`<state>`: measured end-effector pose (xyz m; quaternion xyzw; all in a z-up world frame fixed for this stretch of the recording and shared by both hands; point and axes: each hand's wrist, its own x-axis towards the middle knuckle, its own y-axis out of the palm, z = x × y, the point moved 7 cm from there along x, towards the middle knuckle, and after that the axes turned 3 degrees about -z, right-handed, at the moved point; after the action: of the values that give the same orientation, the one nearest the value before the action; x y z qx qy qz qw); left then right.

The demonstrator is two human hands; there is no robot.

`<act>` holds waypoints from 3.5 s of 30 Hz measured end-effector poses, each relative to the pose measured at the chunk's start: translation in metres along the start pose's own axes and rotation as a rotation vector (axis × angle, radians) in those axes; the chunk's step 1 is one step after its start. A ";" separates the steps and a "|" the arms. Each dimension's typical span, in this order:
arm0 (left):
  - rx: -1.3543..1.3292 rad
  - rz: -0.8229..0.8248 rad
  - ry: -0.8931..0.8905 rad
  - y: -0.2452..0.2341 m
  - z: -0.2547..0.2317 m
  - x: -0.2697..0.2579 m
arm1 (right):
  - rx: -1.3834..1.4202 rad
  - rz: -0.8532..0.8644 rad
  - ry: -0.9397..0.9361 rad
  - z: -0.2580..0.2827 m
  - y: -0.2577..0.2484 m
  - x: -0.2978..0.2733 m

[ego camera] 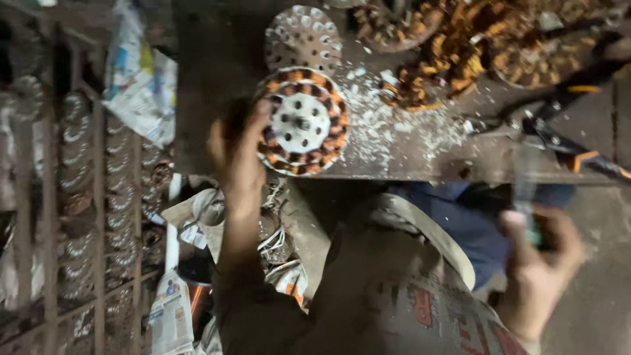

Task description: The person uses pliers and a screwdriver to remove copper windings from a circular stator core. They repeatedly pry and pull the copper coils out of the slots, placing the removed copper onto a growing pile on the table.

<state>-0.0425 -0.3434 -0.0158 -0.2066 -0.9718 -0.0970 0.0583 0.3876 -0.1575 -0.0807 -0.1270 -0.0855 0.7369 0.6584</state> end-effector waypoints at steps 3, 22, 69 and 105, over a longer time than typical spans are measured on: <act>0.056 0.045 -0.141 0.035 0.031 -0.013 | -0.035 0.461 0.037 0.025 0.059 -0.002; 0.542 0.858 0.800 0.157 0.015 -0.016 | 0.150 0.876 0.104 0.001 0.110 0.019; 0.611 0.841 0.809 0.132 0.051 -0.018 | -0.211 0.851 0.225 0.101 0.117 0.032; 0.706 0.948 0.897 0.144 0.049 -0.026 | -0.624 1.211 0.301 0.103 0.153 0.077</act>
<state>0.0372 -0.2146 -0.0438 -0.5135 -0.6345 0.1816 0.5485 0.2034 -0.0948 -0.0330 -0.4363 -0.1154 0.8897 0.0690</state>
